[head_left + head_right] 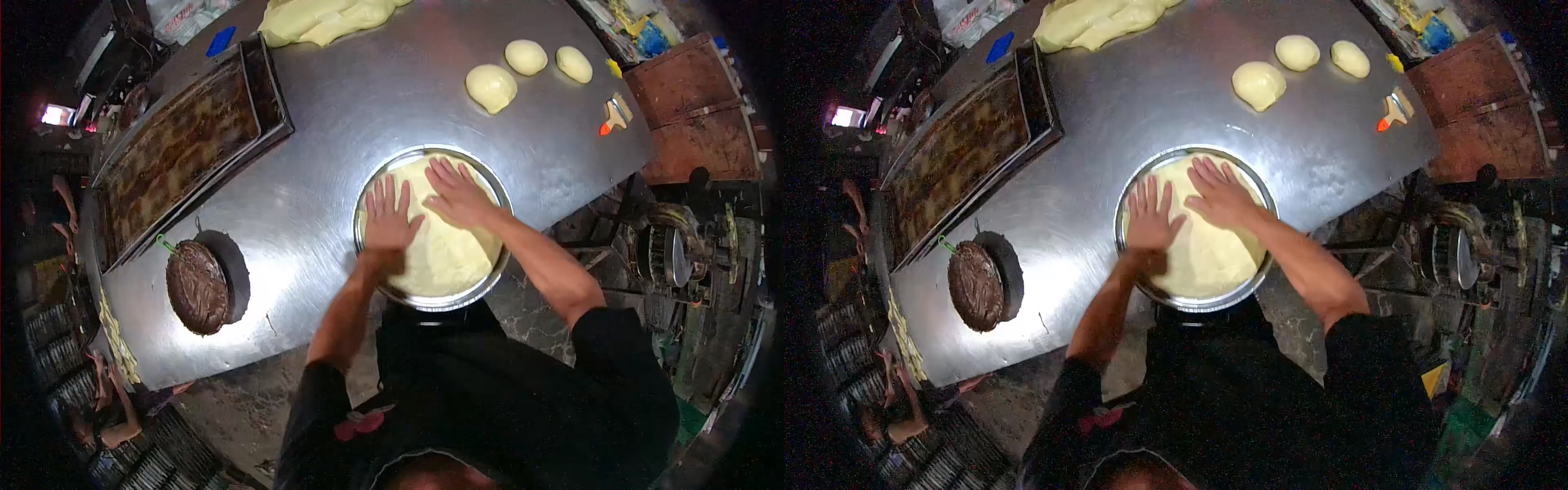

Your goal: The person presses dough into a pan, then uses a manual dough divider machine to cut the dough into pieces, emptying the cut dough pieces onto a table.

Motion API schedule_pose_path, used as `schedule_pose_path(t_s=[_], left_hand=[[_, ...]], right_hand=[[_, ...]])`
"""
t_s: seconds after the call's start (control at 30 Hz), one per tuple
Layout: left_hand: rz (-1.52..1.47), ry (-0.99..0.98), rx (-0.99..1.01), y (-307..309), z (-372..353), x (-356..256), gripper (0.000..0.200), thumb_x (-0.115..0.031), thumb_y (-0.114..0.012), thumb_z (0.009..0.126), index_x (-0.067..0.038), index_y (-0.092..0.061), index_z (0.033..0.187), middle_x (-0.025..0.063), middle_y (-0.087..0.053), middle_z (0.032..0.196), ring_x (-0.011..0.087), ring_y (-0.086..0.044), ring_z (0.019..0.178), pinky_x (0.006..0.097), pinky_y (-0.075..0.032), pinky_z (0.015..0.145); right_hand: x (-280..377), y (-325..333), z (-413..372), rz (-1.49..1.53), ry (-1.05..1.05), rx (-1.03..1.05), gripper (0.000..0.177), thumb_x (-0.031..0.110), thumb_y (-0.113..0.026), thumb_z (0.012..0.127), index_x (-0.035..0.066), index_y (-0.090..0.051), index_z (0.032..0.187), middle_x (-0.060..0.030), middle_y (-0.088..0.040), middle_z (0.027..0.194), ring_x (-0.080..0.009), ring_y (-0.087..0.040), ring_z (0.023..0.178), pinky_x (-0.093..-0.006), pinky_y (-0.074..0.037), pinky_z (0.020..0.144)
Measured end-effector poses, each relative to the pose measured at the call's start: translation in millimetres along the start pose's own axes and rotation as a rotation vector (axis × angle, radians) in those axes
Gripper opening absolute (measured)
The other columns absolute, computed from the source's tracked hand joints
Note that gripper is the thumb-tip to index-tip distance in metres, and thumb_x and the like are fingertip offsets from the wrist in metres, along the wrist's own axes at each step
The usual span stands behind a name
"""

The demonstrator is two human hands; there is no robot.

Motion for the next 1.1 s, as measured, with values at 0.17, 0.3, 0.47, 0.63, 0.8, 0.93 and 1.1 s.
schedule_pose_path(t_s=[0.17, 0.3, 0.47, 0.63, 0.8, 0.93, 1.1], left_hand=[[-0.534, 0.392, -0.028, 55.9, 16.7, 72.8, 0.043, -0.019, -0.05, 0.094, 0.0, -0.047, 0.133, 0.0217, -0.056, 0.125, 0.0378, -0.055, 0.114, 0.0461, -0.033, 0.107], [-0.499, 0.372, -0.034, 17.6, -4.2, 105.4, 0.036, -0.016, -0.047, 0.094, -0.003, -0.052, 0.128, 0.0195, -0.061, 0.117, 0.0356, -0.057, 0.111, 0.0518, -0.03, 0.107], [-0.644, 0.361, 0.158, 22.0, -4.1, 103.0, 0.036, -0.014, -0.045, 0.095, -0.006, -0.051, 0.13, 0.0191, -0.057, 0.124, 0.0335, -0.055, 0.116, 0.0494, -0.025, 0.111], [-0.583, 0.219, -0.022, 15.6, -27.4, 110.9, 0.039, -0.013, -0.042, 0.095, -0.007, -0.048, 0.133, 0.0173, -0.055, 0.13, 0.0343, -0.05, 0.121, 0.0483, -0.025, 0.111], [-0.486, 0.368, -0.085, 26.5, -67.0, 96.6, 0.043, -0.015, -0.044, 0.093, -0.004, -0.045, 0.134, 0.0231, -0.047, 0.135, 0.0383, -0.045, 0.126, 0.0493, -0.023, 0.112], [0.192, 0.225, -0.186, 47.6, -57.1, 39.2, 0.051, -0.015, -0.054, 0.086, -0.002, -0.043, 0.134, 0.0269, -0.044, 0.134, 0.0441, -0.037, 0.13, 0.0532, -0.024, 0.111], [0.071, 0.011, -0.01, 2.9, 2.9, 2.3, 0.066, -0.046, -0.045, 0.094, -0.003, -0.035, 0.142, 0.0258, -0.032, 0.147, 0.0373, -0.024, 0.14, 0.056, -0.014, 0.113]], right_hand=[[31.8, -5.7, 28.2, -0.038, 0.155, -0.174, 0.057, 0.038, -0.042, 0.096, -0.002, -0.039, 0.136, -0.0209, -0.028, 0.15, -0.0336, -0.023, 0.141, -0.0531, -0.016, 0.114], [64.8, -6.7, 57.4, 0.001, -0.029, 0.059, 0.064, 0.043, -0.035, 0.098, 0.0, -0.028, 0.145, -0.0178, -0.017, 0.155, -0.0293, -0.012, 0.145, -0.0505, -0.006, 0.116], [132.3, -55.7, 26.2, 0.369, 0.329, 0.356, 0.069, 0.045, -0.04, 0.095, -0.001, -0.027, 0.145, -0.0171, -0.021, 0.154, -0.0311, -0.014, 0.144, -0.0519, -0.009, 0.116], [71.1, -35.9, 29.9, -0.05, 0.221, -0.061, 0.068, 0.046, -0.037, 0.097, 0.0, -0.026, 0.146, -0.0171, -0.018, 0.155, -0.0303, -0.011, 0.145, -0.0486, -0.005, 0.117], [58.5, -35.3, 19.1, -0.05, 0.171, -0.007, 0.067, 0.048, -0.036, 0.098, 0.002, -0.028, 0.146, -0.017, -0.018, 0.155, -0.0294, -0.01, 0.145, -0.0473, -0.008, 0.117], [38.4, 12.8, 32.9, 0.77, -0.07, 0.112, 0.058, 0.043, -0.034, 0.1, 0.004, -0.035, 0.144, -0.0171, -0.032, 0.15, -0.0284, -0.023, 0.142, -0.0403, -0.022, 0.115], [21.5, -13.4, 0.7, 0.077, 0.045, -0.036, 0.058, 0.038, -0.037, 0.098, 0.0, -0.035, 0.141, -0.02, -0.033, 0.148, -0.0333, -0.029, 0.138, -0.0421, -0.025, 0.113]])
Point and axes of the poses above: each hand's wrist, its own z-axis towards the middle knuckle, its own y-axis out of the back of the hand, x = y × z, the point moved 7 cm from there along z, towards the middle knuckle
